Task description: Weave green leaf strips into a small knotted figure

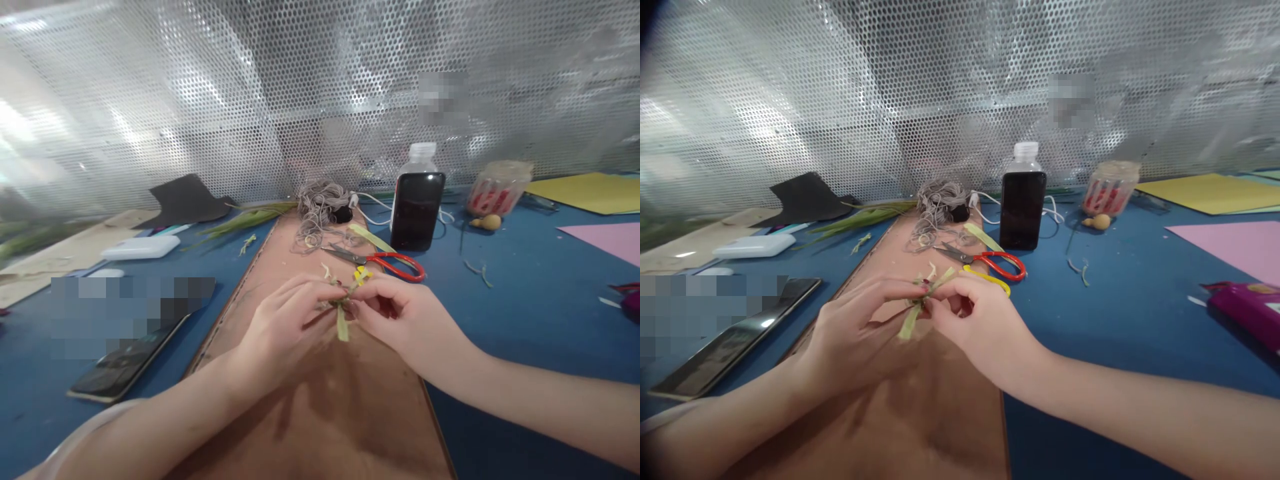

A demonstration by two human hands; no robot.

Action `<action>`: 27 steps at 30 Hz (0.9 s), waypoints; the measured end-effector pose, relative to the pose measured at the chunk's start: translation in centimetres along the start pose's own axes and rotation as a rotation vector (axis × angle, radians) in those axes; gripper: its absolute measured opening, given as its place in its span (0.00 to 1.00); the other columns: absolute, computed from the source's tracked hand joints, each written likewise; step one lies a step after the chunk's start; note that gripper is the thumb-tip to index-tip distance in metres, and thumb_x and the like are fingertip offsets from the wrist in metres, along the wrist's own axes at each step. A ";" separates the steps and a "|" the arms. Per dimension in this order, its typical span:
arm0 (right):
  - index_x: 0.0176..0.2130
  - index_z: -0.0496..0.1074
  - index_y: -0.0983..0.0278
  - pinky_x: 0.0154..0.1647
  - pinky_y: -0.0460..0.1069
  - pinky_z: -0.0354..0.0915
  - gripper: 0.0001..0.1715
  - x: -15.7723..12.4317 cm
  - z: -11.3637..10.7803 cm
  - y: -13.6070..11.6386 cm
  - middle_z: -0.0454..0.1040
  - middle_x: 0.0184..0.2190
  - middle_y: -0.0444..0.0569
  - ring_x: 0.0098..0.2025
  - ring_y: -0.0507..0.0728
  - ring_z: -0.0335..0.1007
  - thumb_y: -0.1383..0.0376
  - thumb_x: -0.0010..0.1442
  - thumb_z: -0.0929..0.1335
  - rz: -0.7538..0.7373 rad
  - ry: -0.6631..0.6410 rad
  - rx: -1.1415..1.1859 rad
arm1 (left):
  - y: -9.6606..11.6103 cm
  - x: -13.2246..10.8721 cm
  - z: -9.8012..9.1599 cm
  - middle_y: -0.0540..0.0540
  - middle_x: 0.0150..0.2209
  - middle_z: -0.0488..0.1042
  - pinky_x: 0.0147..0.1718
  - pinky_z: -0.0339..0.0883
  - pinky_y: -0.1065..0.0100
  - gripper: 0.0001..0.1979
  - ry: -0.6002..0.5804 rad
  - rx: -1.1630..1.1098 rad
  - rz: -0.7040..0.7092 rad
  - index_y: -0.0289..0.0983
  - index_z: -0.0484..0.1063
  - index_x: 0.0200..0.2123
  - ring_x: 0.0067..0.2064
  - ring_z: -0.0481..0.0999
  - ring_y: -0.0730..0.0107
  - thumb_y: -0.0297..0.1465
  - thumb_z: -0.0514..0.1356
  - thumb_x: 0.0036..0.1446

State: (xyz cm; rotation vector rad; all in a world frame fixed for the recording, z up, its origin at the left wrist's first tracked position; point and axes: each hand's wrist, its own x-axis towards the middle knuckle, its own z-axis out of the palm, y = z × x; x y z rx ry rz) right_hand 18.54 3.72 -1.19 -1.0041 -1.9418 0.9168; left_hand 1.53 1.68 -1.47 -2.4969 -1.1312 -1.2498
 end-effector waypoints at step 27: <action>0.26 0.73 0.66 0.30 0.45 0.60 0.04 0.9 -1.3 -0.1 0.70 0.23 0.43 0.25 0.47 0.62 0.67 0.50 0.69 0.215 -0.102 0.761 | 0.6 -0.4 -0.5 0.44 0.40 0.78 0.37 0.72 0.72 0.14 0.014 -0.384 -0.033 0.38 0.72 0.34 0.39 0.78 0.68 0.15 0.60 0.45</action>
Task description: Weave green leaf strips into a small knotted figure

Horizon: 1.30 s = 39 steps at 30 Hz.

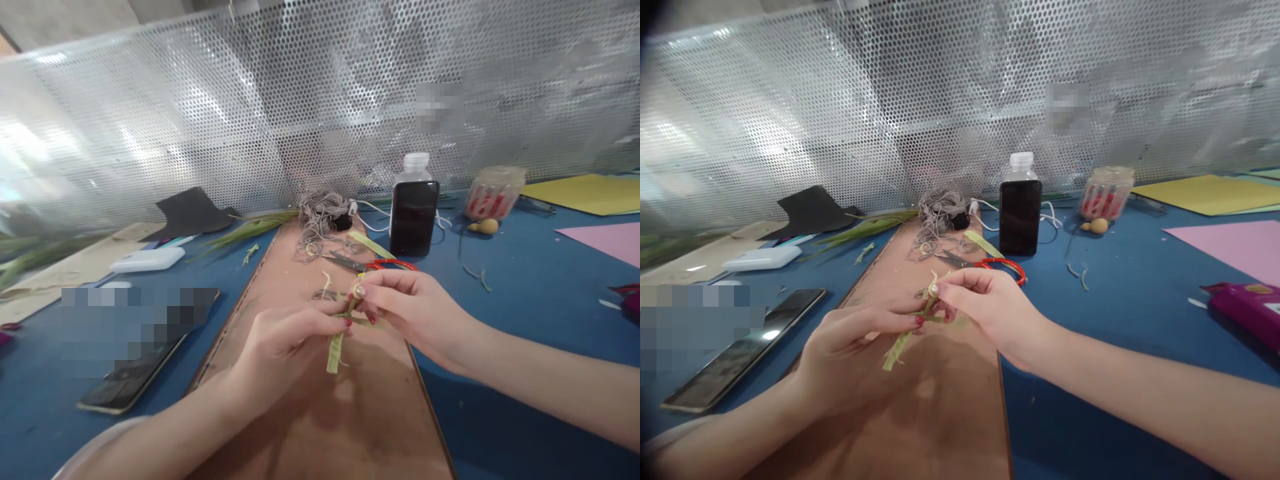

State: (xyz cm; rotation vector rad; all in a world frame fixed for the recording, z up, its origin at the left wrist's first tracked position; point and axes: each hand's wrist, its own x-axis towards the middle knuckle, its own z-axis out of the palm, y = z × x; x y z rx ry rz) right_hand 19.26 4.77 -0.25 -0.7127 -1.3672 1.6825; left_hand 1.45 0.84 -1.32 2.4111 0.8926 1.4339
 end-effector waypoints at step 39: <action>0.31 0.71 0.63 0.29 0.43 0.64 0.07 -1.4 0.6 -0.3 0.70 0.31 0.45 0.32 0.49 0.67 0.71 0.57 0.63 -0.569 0.151 -0.889 | 1.1 -0.2 1.1 0.49 0.31 0.74 0.27 0.72 0.73 0.07 -0.014 -0.256 -0.333 0.39 0.67 0.34 0.29 0.75 0.75 0.21 0.53 0.56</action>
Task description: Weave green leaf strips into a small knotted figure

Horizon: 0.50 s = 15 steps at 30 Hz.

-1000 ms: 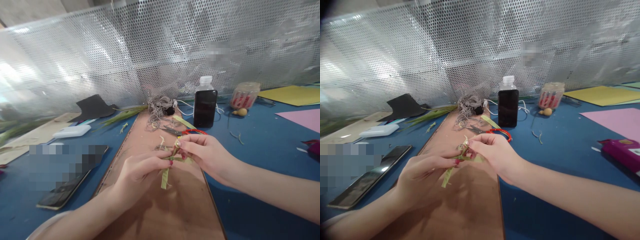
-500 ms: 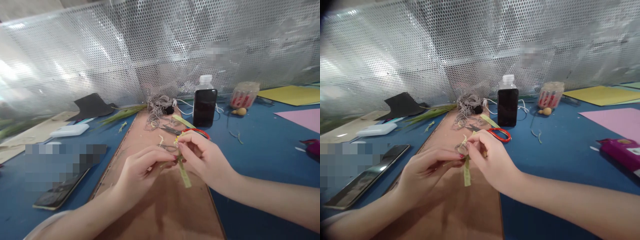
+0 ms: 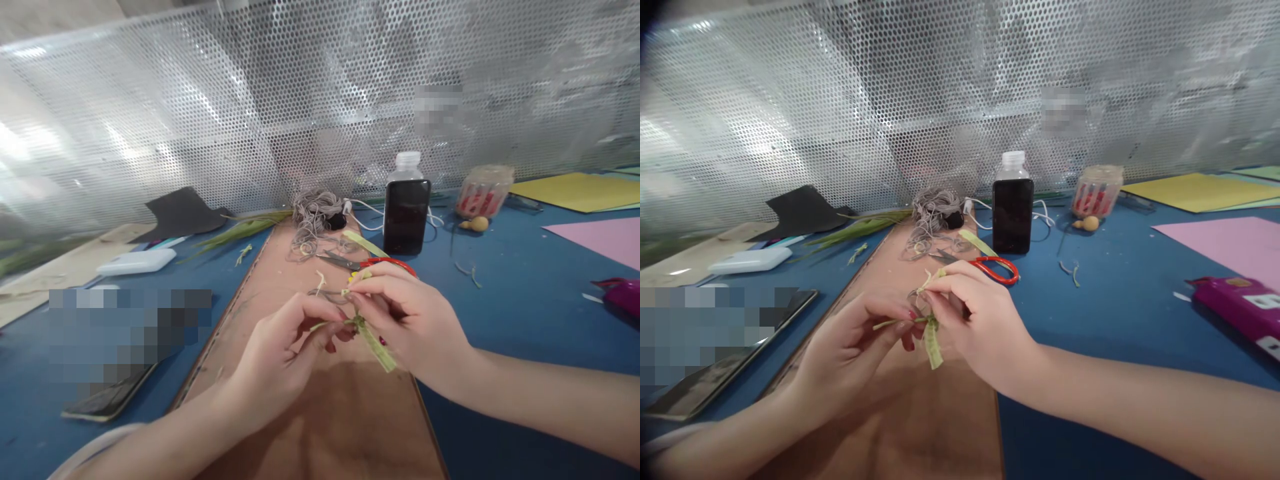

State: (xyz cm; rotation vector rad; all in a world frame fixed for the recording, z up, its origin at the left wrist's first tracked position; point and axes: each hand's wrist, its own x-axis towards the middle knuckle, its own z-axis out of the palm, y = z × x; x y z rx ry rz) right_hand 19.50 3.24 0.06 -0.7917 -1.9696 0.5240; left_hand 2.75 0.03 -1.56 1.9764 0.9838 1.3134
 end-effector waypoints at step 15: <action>0.31 0.71 0.62 0.32 0.44 0.65 0.07 0.0 0.0 -0.4 0.72 0.33 0.45 0.33 0.50 0.68 0.69 0.58 0.64 0.049 0.037 -0.054 | 0.5 -0.1 0.8 0.47 0.39 0.72 0.23 0.73 0.74 0.06 0.052 -0.216 -0.143 0.39 0.62 0.37 0.30 0.76 0.76 0.23 0.52 0.57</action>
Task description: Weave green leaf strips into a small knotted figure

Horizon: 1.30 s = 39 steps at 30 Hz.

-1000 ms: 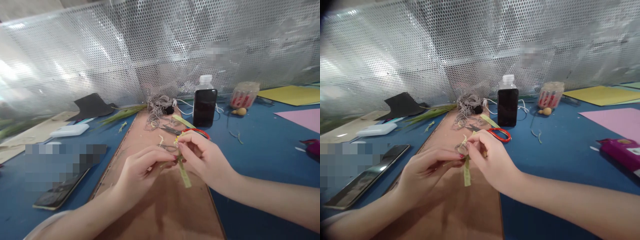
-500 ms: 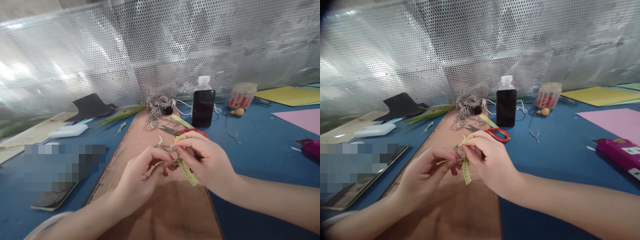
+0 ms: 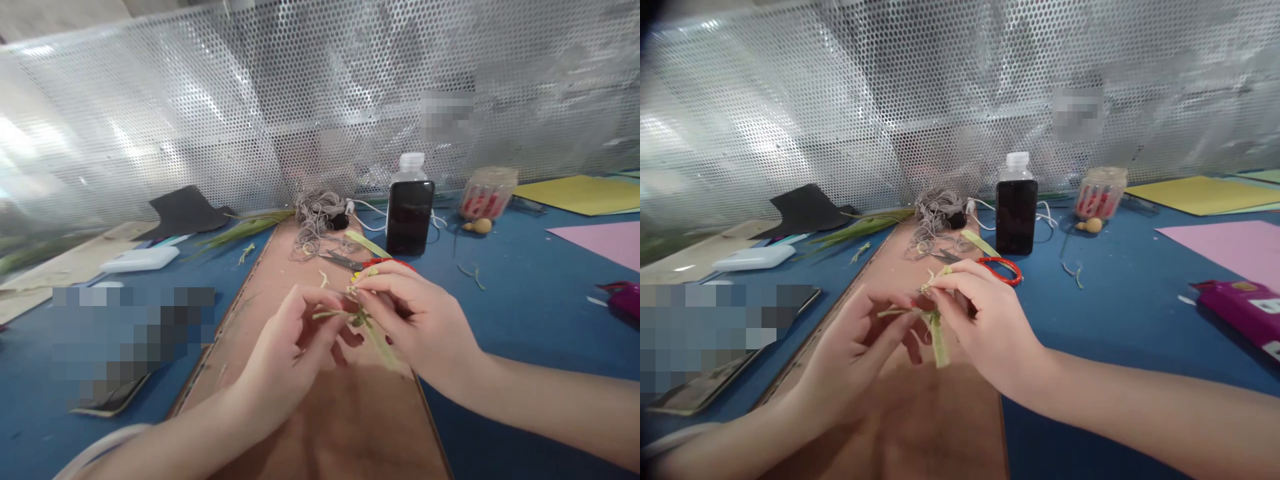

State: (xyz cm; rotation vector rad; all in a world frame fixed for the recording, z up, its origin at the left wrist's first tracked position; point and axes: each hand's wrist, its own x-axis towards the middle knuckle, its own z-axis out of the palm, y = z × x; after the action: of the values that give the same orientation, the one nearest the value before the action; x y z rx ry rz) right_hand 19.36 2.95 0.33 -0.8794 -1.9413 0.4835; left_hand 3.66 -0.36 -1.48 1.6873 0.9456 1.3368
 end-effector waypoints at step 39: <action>0.29 0.72 0.64 0.14 0.40 0.48 0.09 0.5 0.9 0.4 0.63 0.20 0.40 0.18 0.44 0.50 0.60 0.52 0.68 0.538 -0.182 0.611 | -0.6 1.1 -0.6 0.51 0.36 0.74 0.35 0.69 0.72 0.07 -0.004 -0.039 -0.137 0.41 0.65 0.40 0.38 0.74 0.74 0.30 0.54 0.57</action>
State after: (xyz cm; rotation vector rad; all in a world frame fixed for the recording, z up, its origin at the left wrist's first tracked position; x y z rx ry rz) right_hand 18.53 3.60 -0.06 -0.9565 -1.5398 1.4268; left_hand 3.20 1.00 -1.46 1.5661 1.0081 1.2532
